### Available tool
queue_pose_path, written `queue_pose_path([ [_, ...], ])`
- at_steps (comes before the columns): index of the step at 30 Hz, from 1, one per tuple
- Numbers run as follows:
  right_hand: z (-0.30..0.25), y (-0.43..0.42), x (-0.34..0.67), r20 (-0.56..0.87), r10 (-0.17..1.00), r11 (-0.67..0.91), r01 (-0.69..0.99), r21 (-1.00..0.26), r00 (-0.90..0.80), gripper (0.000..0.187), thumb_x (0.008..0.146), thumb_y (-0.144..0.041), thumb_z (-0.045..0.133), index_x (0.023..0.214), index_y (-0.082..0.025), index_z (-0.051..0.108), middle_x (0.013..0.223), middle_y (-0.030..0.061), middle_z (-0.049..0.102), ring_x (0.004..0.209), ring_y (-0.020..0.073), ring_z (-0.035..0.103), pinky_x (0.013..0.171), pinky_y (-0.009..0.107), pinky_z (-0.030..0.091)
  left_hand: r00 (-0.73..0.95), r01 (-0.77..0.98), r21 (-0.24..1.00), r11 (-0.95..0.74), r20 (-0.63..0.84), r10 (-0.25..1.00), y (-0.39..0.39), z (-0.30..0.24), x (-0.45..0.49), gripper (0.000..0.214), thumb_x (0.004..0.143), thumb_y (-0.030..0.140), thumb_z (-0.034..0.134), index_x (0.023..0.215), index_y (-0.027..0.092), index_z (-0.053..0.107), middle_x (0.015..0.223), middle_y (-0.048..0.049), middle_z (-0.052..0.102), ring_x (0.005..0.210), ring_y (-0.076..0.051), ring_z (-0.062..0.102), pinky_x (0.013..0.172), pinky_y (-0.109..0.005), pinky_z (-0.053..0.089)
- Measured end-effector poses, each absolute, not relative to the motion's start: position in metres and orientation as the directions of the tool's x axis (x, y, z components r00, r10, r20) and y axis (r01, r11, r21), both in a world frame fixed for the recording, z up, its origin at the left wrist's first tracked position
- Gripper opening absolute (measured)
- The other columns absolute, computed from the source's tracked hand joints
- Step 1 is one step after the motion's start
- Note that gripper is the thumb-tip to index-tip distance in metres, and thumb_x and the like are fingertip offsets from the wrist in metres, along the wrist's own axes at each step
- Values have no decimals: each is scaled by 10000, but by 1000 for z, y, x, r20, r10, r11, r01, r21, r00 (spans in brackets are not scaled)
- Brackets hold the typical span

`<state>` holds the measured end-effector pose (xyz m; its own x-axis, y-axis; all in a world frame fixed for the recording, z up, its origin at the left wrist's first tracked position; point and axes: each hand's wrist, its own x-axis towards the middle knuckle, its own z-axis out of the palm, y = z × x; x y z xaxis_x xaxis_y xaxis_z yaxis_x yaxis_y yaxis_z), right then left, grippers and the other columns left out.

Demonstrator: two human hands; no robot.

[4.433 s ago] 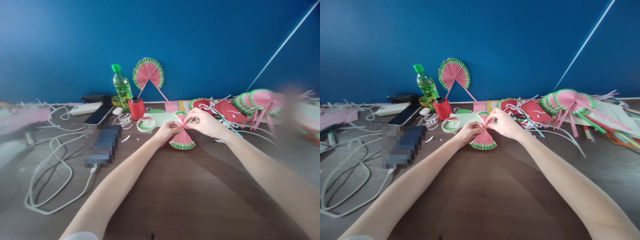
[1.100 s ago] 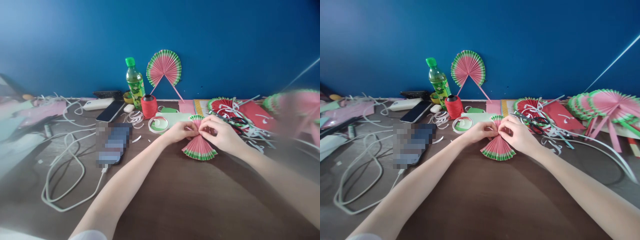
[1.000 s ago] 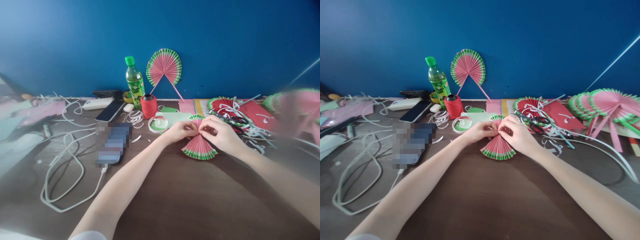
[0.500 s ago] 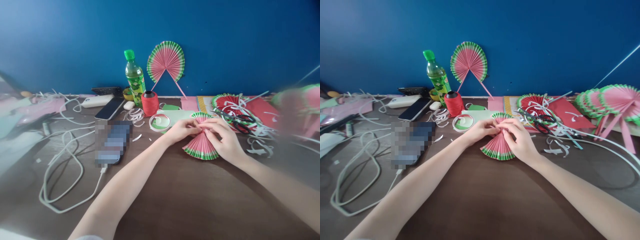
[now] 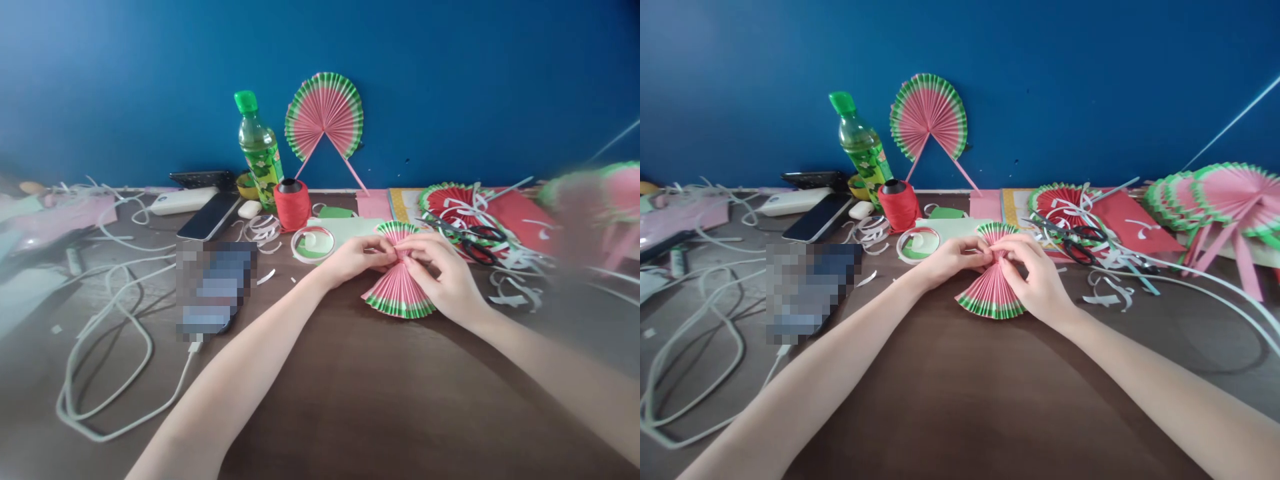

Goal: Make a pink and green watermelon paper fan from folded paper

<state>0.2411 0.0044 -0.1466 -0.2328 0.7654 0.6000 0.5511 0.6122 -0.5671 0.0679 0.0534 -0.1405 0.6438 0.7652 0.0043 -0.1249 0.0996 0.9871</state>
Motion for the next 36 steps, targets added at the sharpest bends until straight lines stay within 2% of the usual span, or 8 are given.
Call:
queue_pose_path([
  [4, -147, 5, 241, 591, 781, 594, 530, -605, -200, 186, 832, -169, 492, 985, -235, 575, 1043, 88, 547, 976, 208, 572, 774, 370, 550, 637, -104, 989, 101, -12, 771, 53, -138, 68, 252, 643, 312, 716, 712, 116, 575, 783, -4, 557, 761, -99, 547, 787, -313, 459],
  [13, -144, 6, 241, 613, 758, 617, 550, -563, -223, 179, 830, -141, 474, 945, -225, 583, 1009, 78, 569, 934, 189, 568, 726, 341, 533, 629, -89, 992, 84, -9, 778, 51, -133, 69, 226, 666, 292, 701, 715, 104, 584, 774, -3, 561, 746, -95, 560, 776, -297, 461],
  [24, -147, 9, 242, 611, 767, 609, 518, -601, -194, 99, 842, -196, 497, 859, -232, 587, 980, 64, 580, 945, 198, 571, 757, 379, 533, 640, -63, 997, 41, 9, 768, 56, -141, 67, 201, 685, 284, 687, 743, 112, 599, 796, -15, 582, 757, -98, 569, 782, -297, 476],
  [31, -148, 11, 243, 567, 808, 570, 449, -688, -156, 38, 825, -225, 553, 855, -221, 576, 948, 46, 527, 833, 148, 571, 699, 316, 546, 638, -57, 998, 32, 12, 770, 54, -138, 68, 181, 671, 255, 692, 746, 119, 598, 781, -3, 602, 745, -94, 581, 783, -293, 455],
  [36, -149, 11, 242, 556, 815, 570, 405, -715, -166, 29, 802, -219, 583, 827, -213, 570, 914, 33, 495, 741, 126, 551, 657, 308, 530, 648, 10, 1000, -1, -6, 761, 54, -137, 66, 170, 681, 261, 683, 751, 126, 606, 792, 5, 609, 739, -85, 566, 792, -279, 422],
])
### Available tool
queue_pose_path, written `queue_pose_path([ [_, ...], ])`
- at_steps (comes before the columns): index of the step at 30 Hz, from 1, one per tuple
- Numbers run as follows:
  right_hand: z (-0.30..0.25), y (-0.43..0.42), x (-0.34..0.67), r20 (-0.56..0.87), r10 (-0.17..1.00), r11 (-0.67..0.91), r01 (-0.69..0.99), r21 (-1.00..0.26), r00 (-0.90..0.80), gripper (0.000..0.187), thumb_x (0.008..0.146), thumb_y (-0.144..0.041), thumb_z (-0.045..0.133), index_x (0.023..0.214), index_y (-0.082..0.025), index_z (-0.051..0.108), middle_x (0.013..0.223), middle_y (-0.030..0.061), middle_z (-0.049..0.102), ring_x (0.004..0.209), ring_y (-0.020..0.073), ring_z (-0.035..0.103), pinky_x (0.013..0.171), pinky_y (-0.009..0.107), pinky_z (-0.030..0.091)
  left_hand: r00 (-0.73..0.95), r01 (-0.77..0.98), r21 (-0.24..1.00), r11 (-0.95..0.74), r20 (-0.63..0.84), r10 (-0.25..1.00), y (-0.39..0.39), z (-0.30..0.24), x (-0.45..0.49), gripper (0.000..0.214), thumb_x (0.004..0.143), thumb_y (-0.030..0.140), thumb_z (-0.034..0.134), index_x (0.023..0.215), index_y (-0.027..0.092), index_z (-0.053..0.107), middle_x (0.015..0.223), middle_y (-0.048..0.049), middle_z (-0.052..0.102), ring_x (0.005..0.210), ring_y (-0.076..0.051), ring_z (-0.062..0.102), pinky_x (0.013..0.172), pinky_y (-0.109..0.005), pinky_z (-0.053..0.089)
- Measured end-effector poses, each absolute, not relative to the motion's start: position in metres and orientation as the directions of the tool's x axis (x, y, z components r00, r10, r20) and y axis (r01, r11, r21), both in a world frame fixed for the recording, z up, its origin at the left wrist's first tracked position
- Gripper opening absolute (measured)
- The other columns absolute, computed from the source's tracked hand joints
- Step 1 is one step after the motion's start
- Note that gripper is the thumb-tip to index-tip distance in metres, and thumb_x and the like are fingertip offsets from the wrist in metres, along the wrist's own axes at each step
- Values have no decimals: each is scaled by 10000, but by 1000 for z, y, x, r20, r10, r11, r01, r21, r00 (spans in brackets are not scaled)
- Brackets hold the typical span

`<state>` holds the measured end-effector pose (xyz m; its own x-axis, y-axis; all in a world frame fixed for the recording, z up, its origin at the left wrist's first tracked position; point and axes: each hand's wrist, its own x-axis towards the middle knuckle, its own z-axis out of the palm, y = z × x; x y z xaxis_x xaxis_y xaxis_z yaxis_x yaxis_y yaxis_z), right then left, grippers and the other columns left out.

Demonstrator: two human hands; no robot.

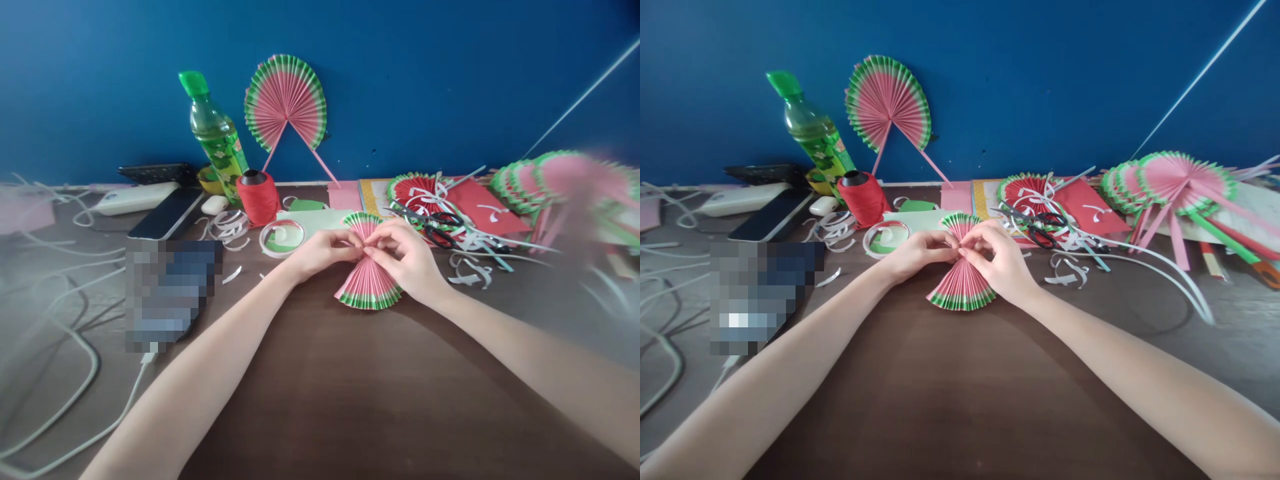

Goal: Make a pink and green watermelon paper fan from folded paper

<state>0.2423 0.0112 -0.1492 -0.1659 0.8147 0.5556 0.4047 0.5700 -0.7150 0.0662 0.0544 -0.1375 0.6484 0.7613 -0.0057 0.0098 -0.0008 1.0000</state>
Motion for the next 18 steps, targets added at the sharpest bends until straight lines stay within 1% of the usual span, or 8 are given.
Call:
queue_pose_path([
  [7, -148, 10, 242, 562, 807, 585, 377, -719, -181, 37, 792, -194, 584, 821, -213, 573, 900, 30, 494, 743, 132, 539, 667, 319, 517, 675, 37, 998, -59, 18, 737, 57, -139, 64, 174, 694, 276, 677, 773, 130, 624, 776, 0, 609, 743, -92, 550, 794, -272, 395],
  [18, -150, 12, 243, 569, 798, 600, 337, -725, -197, 80, 771, -171, 608, 826, -220, 577, 900, 23, 489, 732, 122, 530, 670, 313, 511, 671, 36, 999, -33, 1, 741, 57, -140, 65, 135, 710, 257, 660, 756, 132, 638, 780, 6, 611, 744, -87, 547, 796, -273, 400],
])
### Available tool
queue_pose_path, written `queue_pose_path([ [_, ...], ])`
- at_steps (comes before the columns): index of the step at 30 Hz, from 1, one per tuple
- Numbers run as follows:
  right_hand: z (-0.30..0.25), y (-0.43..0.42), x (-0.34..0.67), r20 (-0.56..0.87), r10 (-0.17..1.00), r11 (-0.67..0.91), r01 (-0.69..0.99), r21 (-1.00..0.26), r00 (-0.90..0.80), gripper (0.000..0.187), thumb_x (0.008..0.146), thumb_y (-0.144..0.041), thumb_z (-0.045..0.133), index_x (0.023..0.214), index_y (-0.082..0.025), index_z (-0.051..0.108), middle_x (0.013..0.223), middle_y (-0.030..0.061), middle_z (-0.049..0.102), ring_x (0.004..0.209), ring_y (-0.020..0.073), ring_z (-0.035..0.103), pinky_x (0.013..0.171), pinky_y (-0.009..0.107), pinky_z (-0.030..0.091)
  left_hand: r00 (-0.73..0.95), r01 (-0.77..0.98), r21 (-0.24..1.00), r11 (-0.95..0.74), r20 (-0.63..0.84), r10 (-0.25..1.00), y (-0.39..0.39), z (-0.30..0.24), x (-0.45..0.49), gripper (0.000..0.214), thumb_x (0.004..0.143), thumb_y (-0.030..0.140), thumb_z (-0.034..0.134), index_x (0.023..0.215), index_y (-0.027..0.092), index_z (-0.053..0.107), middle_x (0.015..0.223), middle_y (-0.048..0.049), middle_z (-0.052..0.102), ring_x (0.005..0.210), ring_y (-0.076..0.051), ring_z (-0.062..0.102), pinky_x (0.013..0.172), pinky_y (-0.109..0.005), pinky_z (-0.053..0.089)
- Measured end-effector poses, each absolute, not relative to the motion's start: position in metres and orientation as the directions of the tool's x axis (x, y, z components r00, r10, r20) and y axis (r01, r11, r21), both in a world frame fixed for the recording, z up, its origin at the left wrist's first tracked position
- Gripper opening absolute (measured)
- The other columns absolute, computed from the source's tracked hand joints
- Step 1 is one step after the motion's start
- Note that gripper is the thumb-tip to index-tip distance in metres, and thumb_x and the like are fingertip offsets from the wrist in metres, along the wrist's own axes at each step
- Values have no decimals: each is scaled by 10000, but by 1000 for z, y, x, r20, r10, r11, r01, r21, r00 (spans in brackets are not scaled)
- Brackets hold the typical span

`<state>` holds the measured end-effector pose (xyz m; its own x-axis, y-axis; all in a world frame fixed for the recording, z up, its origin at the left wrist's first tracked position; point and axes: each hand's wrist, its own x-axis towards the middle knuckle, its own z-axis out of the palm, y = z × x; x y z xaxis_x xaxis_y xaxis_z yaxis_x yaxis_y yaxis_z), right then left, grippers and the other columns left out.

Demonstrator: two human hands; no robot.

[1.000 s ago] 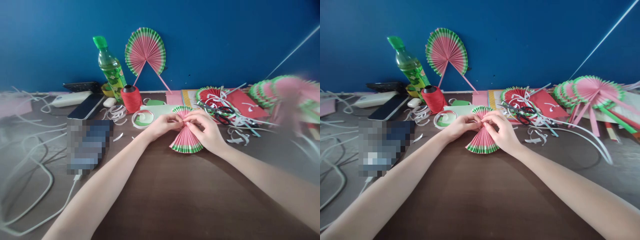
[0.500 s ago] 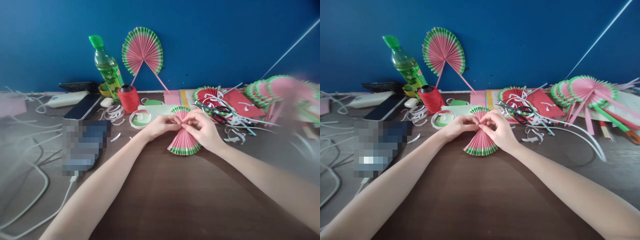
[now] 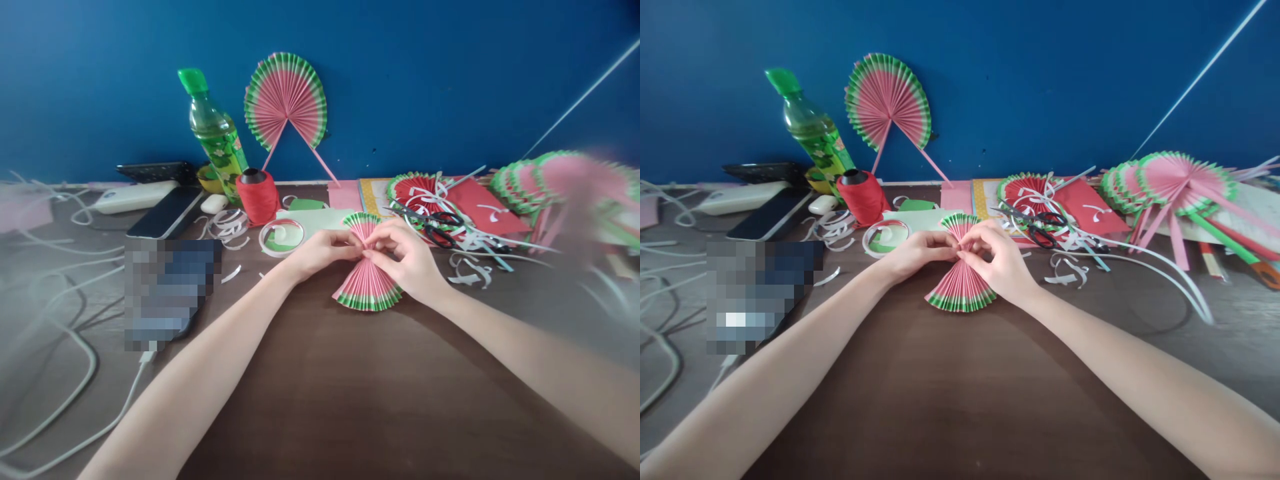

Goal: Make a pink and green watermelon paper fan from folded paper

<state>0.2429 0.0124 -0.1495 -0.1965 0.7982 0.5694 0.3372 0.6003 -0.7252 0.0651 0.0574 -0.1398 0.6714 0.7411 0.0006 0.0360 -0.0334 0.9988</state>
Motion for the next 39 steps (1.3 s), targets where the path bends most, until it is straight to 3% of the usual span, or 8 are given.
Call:
queue_pose_path([
  [22, -148, 10, 243, 569, 799, 596, 372, -711, -193, 57, 812, -173, 551, 839, -209, 586, 936, 38, 496, 757, 127, 560, 674, 313, 510, 559, 83, 996, -38, -15, 829, 52, -136, 69, 166, 651, 265, 677, 695, 121, 608, 717, 10, 590, 680, -77, 526, 726, -254, 401],
  [39, -149, 11, 242, 510, 843, 536, 346, -770, -171, 25, 793, -218, 580, 814, -208, 590, 925, 38, 497, 717, 126, 563, 682, 335, 527, 478, 162, 954, -253, 148, 866, 47, -142, 74, 106, 696, 219, 619, 730, 128, 579, 718, -10, 611, 676, -98, 567, 671, -239, 444],
])
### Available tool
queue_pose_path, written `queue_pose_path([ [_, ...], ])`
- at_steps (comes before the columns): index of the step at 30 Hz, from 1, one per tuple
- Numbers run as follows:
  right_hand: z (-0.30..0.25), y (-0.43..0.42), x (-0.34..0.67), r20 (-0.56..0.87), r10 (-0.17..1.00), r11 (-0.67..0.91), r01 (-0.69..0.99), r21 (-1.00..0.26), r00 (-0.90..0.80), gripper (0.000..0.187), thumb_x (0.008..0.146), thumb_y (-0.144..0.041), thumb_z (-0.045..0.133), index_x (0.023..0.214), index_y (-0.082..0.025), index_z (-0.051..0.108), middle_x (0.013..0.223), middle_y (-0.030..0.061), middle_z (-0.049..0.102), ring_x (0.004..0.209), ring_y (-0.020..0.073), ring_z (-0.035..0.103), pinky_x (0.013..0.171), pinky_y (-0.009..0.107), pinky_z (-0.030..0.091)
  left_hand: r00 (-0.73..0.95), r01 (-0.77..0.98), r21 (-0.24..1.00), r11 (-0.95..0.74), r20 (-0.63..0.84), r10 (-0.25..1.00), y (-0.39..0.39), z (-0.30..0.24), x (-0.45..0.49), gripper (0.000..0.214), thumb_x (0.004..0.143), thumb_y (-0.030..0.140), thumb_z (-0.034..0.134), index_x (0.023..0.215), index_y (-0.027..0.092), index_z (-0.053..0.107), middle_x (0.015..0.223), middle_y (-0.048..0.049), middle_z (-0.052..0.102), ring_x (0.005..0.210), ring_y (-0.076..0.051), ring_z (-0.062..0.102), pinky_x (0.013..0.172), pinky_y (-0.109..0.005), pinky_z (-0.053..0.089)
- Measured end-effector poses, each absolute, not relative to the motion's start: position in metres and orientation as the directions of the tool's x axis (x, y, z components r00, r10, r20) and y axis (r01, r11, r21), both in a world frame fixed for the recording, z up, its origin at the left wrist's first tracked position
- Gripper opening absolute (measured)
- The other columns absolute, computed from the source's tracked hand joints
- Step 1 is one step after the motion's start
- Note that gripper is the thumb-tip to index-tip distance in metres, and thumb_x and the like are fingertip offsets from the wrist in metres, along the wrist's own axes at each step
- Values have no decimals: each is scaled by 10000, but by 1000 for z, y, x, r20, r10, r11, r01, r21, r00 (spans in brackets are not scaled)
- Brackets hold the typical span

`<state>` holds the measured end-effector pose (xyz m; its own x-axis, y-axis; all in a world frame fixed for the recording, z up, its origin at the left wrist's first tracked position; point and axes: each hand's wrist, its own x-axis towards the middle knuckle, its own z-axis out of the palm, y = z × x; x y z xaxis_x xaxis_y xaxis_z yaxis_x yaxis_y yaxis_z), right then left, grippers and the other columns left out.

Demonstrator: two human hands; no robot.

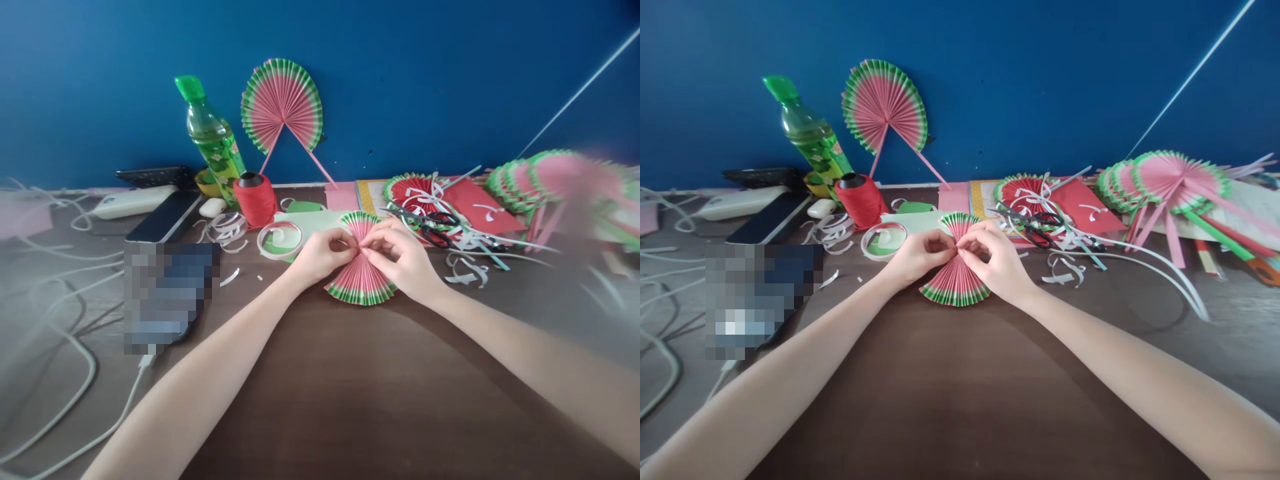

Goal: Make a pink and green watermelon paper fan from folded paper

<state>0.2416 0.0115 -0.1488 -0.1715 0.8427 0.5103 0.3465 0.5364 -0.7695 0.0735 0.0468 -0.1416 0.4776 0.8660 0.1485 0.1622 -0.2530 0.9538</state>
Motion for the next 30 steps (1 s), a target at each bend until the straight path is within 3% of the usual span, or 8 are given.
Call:
queue_pose_path([
  [10, -149, 13, 244, 500, 857, 509, 360, -782, -125, 34, 789, -235, 582, 788, -206, 599, 891, 46, 530, 847, 174, 568, 686, 340, 532, 436, 397, 790, -466, 284, 854, 37, -140, 76, 24, 772, 180, 523, 784, 173, 543, 786, -4, 655, 689, -99, 606, 689, -238, 481],
  [16, -148, 14, 244, 457, 883, 463, 374, -804, -111, 58, 790, -240, 586, 784, -192, 618, 911, 33, 542, 592, 91, 549, 547, 282, 497, 457, 496, 678, -542, 326, 827, 34, -139, 78, 40, 800, 177, 491, 831, 186, 513, 794, -6, 665, 688, -115, 614, 666, -236, 475],
  [19, -147, 14, 245, 455, 882, 466, 379, -800, -123, 78, 796, -221, 572, 811, -199, 645, 937, 35, 523, 604, 89, 554, 556, 284, 497, 486, 548, 602, -580, 335, 807, 34, -139, 77, 49, 816, 188, 478, 845, 188, 518, 791, -3, 664, 650, -108, 601, 625, -220, 451],
  [23, -147, 13, 245, 496, 852, 511, 470, -720, -166, 145, 819, -218, 535, 869, -228, 671, 947, 53, 510, 786, 149, 555, 560, 274, 485, 528, 592, 476, -651, 380, 759, 37, -139, 73, 80, 839, 207, 456, 877, 188, 524, 791, -8, 669, 622, -103, 588, 587, -209, 421],
  [28, -146, 10, 245, 566, 802, 562, 565, -605, -191, 158, 821, -196, 516, 875, -226, 661, 847, 34, 484, 637, 115, 501, 534, 283, 458, 575, 634, 314, -707, 419, 703, 38, -140, 72, 125, 864, 223, 407, 868, 173, 521, 751, -27, 664, 566, -105, 566, 514, -206, 375],
  [30, -144, 9, 244, 597, 779, 563, 632, -532, -192, 142, 814, -204, 525, 855, -220, 659, 848, 41, 489, 670, 133, 516, 559, 300, 460, 594, 642, 260, -721, 426, 682, 38, -140, 72, 136, 867, 220, 394, 857, 171, 521, 732, -28, 661, 556, -105, 563, 497, -205, 356],
])
